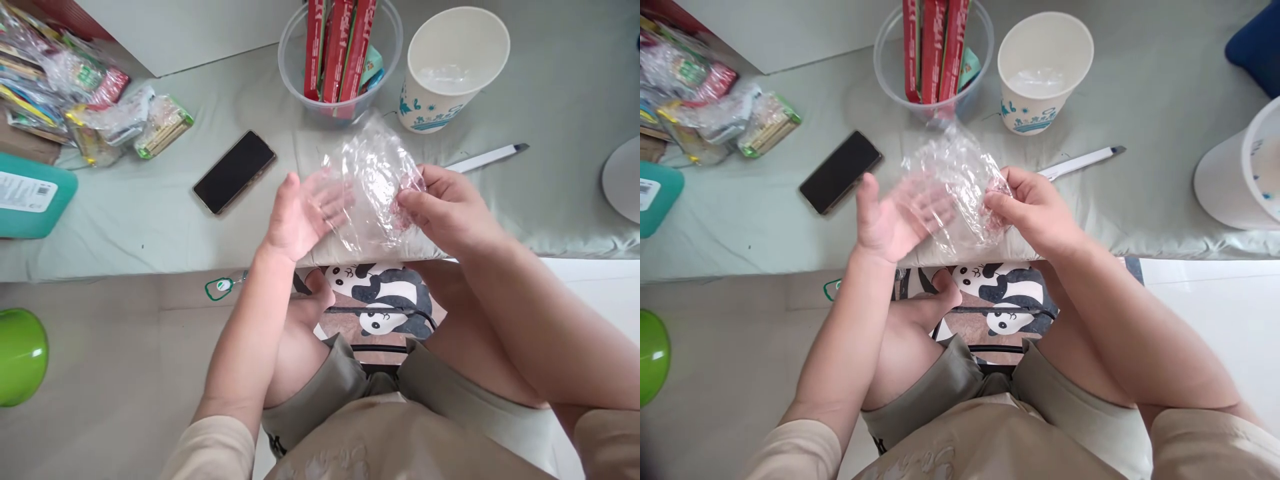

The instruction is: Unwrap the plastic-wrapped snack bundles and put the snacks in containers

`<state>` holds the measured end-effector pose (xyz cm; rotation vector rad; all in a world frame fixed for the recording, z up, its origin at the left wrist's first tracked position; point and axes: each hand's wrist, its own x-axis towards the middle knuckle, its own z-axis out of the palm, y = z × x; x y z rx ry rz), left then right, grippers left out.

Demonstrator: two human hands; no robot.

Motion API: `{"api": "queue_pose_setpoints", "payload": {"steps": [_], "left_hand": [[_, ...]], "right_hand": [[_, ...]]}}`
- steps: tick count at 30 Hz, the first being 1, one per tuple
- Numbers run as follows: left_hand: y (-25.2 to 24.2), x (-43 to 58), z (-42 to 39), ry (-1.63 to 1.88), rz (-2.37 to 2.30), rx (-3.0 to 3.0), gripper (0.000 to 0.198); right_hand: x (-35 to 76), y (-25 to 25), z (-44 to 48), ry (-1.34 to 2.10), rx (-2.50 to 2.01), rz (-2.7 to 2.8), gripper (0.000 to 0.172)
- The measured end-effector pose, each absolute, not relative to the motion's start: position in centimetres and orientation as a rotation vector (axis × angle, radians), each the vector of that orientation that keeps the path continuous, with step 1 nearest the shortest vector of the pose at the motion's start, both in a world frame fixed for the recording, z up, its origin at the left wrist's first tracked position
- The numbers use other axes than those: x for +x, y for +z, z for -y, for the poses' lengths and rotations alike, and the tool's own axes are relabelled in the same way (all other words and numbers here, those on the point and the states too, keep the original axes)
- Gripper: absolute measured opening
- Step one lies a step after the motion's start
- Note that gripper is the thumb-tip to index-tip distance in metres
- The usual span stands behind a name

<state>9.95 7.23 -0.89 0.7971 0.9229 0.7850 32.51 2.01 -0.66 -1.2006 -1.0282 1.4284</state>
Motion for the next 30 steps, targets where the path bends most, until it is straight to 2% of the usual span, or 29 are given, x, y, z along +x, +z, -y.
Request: {"api": "queue_pose_setpoints", "payload": {"steps": [3, 8, 11, 18, 27, 30], "left_hand": [[-0.7, 11.0, -6.7, 0.685, -0.832, 0.748, 0.071], [-0.9, 10.9, -6.7, 0.644, -1.002, 0.811, 0.035], [-0.9, 10.4, -6.8, 0.584, -1.047, 0.888, 0.024], [-1.5, 9.6, -6.6, 0.567, -0.954, 1.104, 0.024], [-0.8, 8.9, -7.2, 0.811, -0.865, 1.024, 0.02], [-1.1, 8.6, -7.5, 0.784, -0.88, 1.043, 0.034]], "right_hand": [[31.5, -1.1, -1.8, 1.401, -1.171, 0.921, 0.033], [31.8, -1.0, -1.7, 1.55, -1.223, 0.975, 0.035], [32.4, -0.6, -1.8, 1.631, -1.266, 1.018, 0.033], [32.3, -1.0, -1.8, 1.481, -1.406, 1.155, 0.017], [32.0, -1.3, -1.9, 1.433, -1.171, 1.01, 0.018], [32.1, -1.1, -1.9, 1.45, -1.172, 1.039, 0.028]]}}
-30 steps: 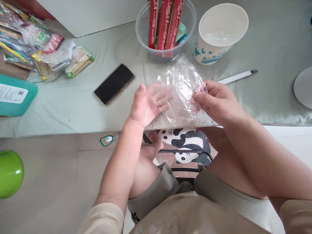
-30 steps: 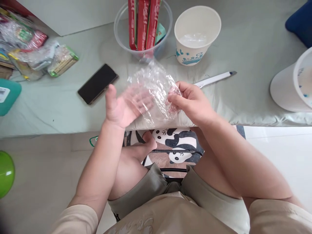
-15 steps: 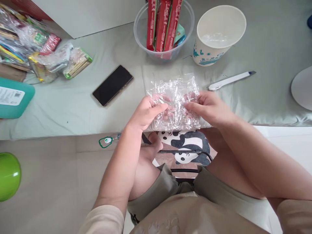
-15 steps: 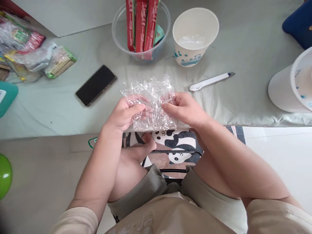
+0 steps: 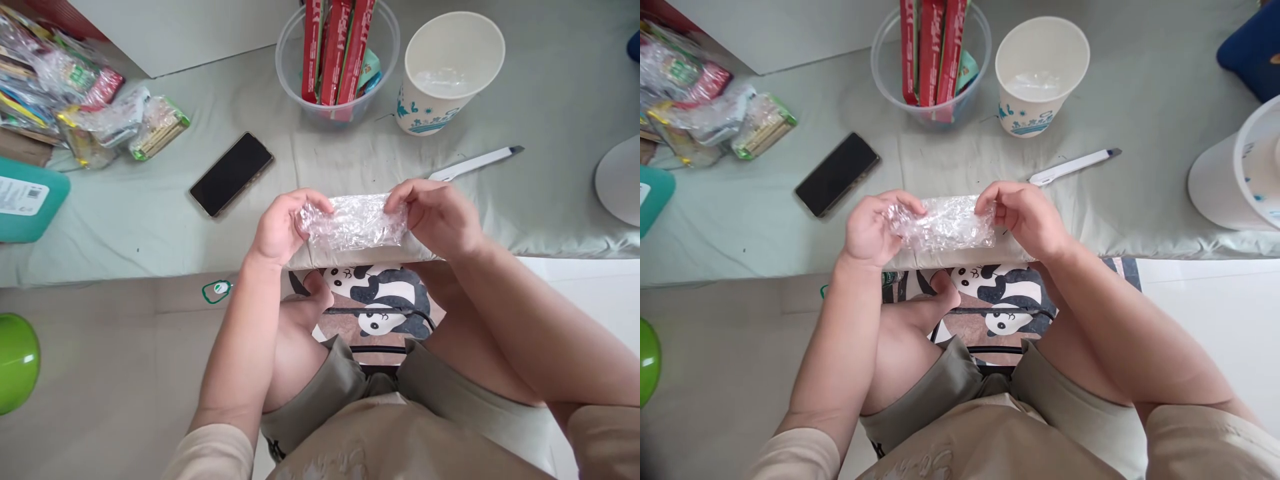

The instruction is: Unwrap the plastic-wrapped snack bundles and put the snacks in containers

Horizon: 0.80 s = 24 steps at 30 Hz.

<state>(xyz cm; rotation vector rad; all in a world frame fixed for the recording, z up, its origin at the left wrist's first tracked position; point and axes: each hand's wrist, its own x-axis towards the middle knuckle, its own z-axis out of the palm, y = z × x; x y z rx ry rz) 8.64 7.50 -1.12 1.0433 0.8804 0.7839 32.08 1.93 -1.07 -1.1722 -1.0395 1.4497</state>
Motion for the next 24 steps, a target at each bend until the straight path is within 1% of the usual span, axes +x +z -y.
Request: {"api": "queue_pose_setpoints", "payload": {"steps": [1, 2, 3, 4, 5, 7, 8, 10, 13, 17, 19, 22, 24], "left_hand": [[-1.3, 8.6, -7.5, 0.772, -0.903, 1.072, 0.039], [-1.6, 8.6, -7.5, 0.762, -0.934, 1.119, 0.039], [-1.8, 8.6, -7.4, 0.755, -0.971, 1.175, 0.034], [-2.1, 8.6, -7.3, 0.751, -1.007, 1.232, 0.025], [-2.3, 8.7, -7.2, 0.754, -1.036, 1.283, 0.019], [-2.5, 8.8, -7.0, 0.762, -1.067, 1.359, 0.027], [-2.6, 8.8, -7.0, 0.781, -1.066, 1.387, 0.03], [-2.6, 9.0, -7.0, 0.84, -1.042, 1.432, 0.031], [-2.8, 9.2, -7.1, 0.943, -0.992, 1.463, 0.028], [-3.2, 9.3, -7.1, 1.021, -0.935, 1.513, 0.027], [-3.1, 9.4, -6.9, 1.023, -0.918, 1.558, 0.028], [-2.7, 9.5, -6.5, 0.99, -0.933, 1.62, 0.024], [-2.4, 9.7, -6.3, 0.975, -0.98, 1.588, 0.02]], "right_hand": [[32.1, -1.1, -1.9, 1.418, -1.22, 1.089, 0.029], [32.1, -1.1, -1.9, 1.368, -1.29, 1.145, 0.025], [32.1, -1.2, -1.9, 1.318, -1.362, 1.193, 0.019], [32.0, -1.3, -1.9, 1.287, -1.412, 1.222, 0.016], [32.0, -1.5, -1.8, 1.282, -1.43, 1.226, 0.024], [32.1, -1.8, -1.8, 1.323, -1.399, 1.173, 0.047], [32.1, -2.0, -1.8, 1.346, -1.377, 1.147, 0.055], [32.3, -2.2, -1.9, 1.348, -1.364, 1.124, 0.06], [32.4, -2.5, -2.1, 1.262, -1.372, 1.09, 0.053], [32.5, -2.3, -2.2, 1.165, -1.378, 0.97, 0.033], [32.4, -1.9, -2.1, 1.197, -1.385, 0.956, 0.028], [32.4, -1.0, -1.9, 1.304, -1.444, 1.1, 0.034], [32.4, -0.6, -1.9, 1.294, -1.483, 1.196, 0.04]]}}
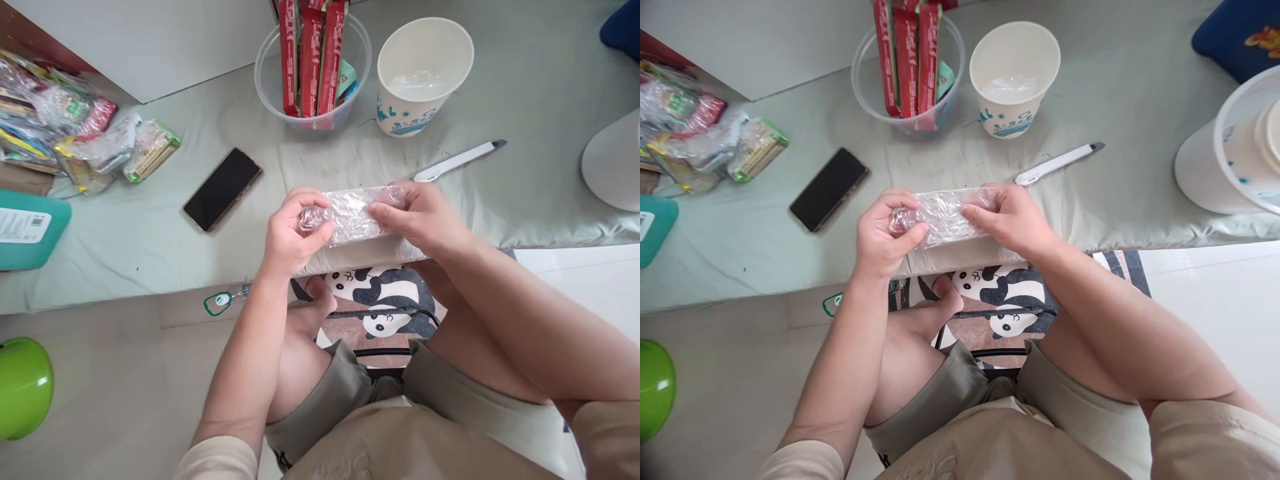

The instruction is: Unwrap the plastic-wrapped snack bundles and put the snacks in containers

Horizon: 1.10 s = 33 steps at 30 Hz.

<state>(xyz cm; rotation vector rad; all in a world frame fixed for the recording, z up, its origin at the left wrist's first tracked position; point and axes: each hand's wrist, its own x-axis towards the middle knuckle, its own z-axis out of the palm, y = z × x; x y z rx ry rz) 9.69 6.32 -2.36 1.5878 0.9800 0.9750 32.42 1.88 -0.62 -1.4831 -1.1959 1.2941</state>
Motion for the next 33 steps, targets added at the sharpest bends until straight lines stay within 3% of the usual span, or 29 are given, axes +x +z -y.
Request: {"api": "queue_pose_setpoints", "payload": {"steps": [5, 10, 14, 18, 21, 23, 28, 33], "left_hand": [[-2.2, 10.0, -6.3, 0.988, -1.056, 1.419, 0.024], [-2.0, 9.1, -6.7, 0.919, -0.991, 1.22, 0.052], [-1.6, 8.4, -7.1, 0.684, -0.867, 1.018, 0.056], [-1.4, 8.7, -6.7, 0.311, -0.773, 1.165, 0.048], [-1.7, 9.7, -5.9, 0.255, -0.881, 1.298, 0.024], [-2.1, 10.6, -5.3, 0.401, -0.961, 1.259, 0.024], [-2.5, 12.1, -4.4, 0.63, -0.986, 1.203, 0.035], [-2.1, 11.4, -4.6, 0.595, -0.905, 1.281, 0.04]], "right_hand": [[32.7, -0.8, -2.1, 1.212, -1.496, 1.233, 0.033], [32.9, -0.6, -2.0, 1.074, -1.507, 1.2, 0.016], [32.9, -0.3, -1.7, 1.243, -1.359, 1.356, 0.011], [32.6, -0.6, -1.5, 1.322, -1.327, 1.48, 0.011], [32.2, -1.0, -1.5, 1.256, -1.319, 1.266, 0.032], [31.8, -1.3, -1.6, 1.257, -1.284, 1.076, 0.043], [30.7, -1.3, -1.6, 1.436, -1.258, 1.105, 0.039], [30.9, -0.9, -1.5, 1.319, -1.497, 1.267, 0.03]]}}
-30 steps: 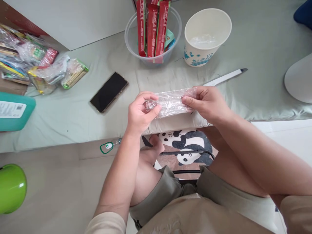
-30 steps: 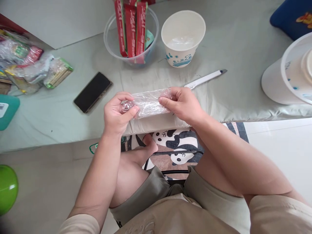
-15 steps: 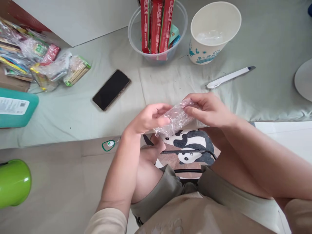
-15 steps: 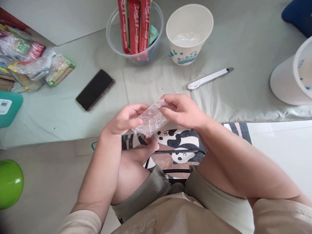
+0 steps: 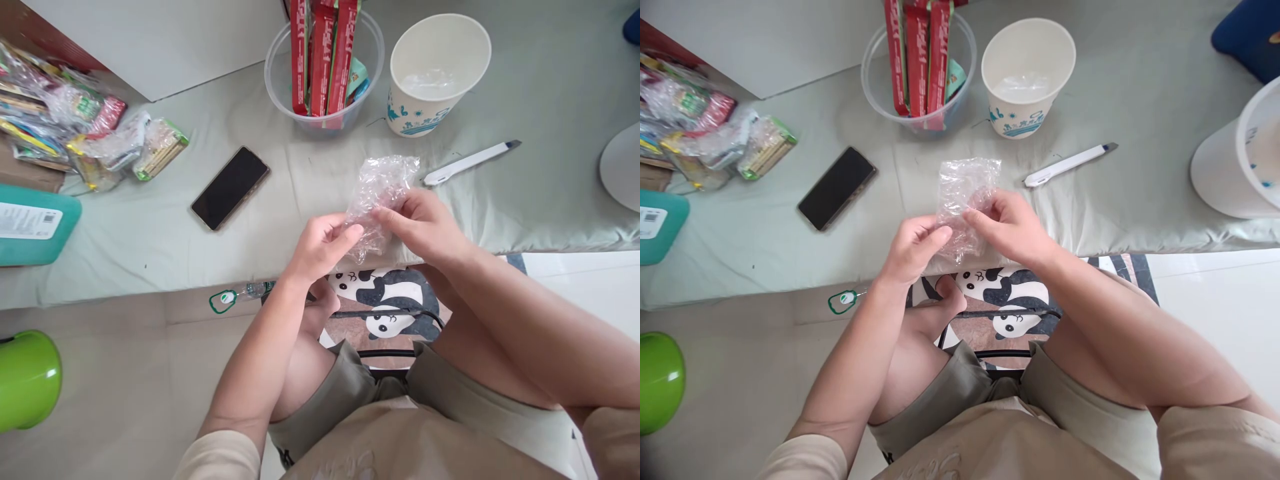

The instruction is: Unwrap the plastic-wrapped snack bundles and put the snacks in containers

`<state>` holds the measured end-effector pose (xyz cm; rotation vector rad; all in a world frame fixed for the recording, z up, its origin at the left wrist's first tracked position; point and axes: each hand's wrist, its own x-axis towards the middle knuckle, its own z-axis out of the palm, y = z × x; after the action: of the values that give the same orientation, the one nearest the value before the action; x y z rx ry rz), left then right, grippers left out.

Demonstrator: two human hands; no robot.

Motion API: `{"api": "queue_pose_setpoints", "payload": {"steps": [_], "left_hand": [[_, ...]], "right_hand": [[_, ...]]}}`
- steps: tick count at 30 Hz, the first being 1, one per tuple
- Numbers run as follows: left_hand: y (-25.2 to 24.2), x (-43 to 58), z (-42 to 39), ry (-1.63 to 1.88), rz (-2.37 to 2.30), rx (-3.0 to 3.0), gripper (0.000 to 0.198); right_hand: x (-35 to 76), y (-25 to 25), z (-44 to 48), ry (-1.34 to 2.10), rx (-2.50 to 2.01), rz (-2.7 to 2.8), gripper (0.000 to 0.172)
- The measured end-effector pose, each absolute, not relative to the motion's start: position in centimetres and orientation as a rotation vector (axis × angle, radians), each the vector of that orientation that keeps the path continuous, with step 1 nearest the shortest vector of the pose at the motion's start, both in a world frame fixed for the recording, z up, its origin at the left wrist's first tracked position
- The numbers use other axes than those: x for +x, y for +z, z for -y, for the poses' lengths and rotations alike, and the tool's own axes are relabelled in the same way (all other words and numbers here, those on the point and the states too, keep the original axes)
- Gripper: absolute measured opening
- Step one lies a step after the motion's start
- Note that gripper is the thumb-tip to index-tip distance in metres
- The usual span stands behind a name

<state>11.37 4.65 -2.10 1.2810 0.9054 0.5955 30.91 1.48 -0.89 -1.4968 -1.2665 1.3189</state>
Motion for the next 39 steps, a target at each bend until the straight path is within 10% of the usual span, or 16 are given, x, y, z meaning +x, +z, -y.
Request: {"api": "queue_pose_setpoints", "payload": {"steps": [10, 25, 39], "left_hand": [[-2.5, 12.3, -4.7, 0.579, -0.866, 1.098, 0.031], [-2.3, 10.8, -5.1, 0.597, -0.944, 1.067, 0.057], [-1.9, 12.7, -5.4, 0.853, -0.857, 1.42, 0.025]], "right_hand": [[30.8, -0.7, -0.6, 1.045, -1.28, 1.342, 0.005], [32.0, -1.3, -0.9, 0.939, -1.21, 1.555, 0.028], [32.4, 0.7, -1.1, 0.706, -1.358, 1.619, 0.017]]}}
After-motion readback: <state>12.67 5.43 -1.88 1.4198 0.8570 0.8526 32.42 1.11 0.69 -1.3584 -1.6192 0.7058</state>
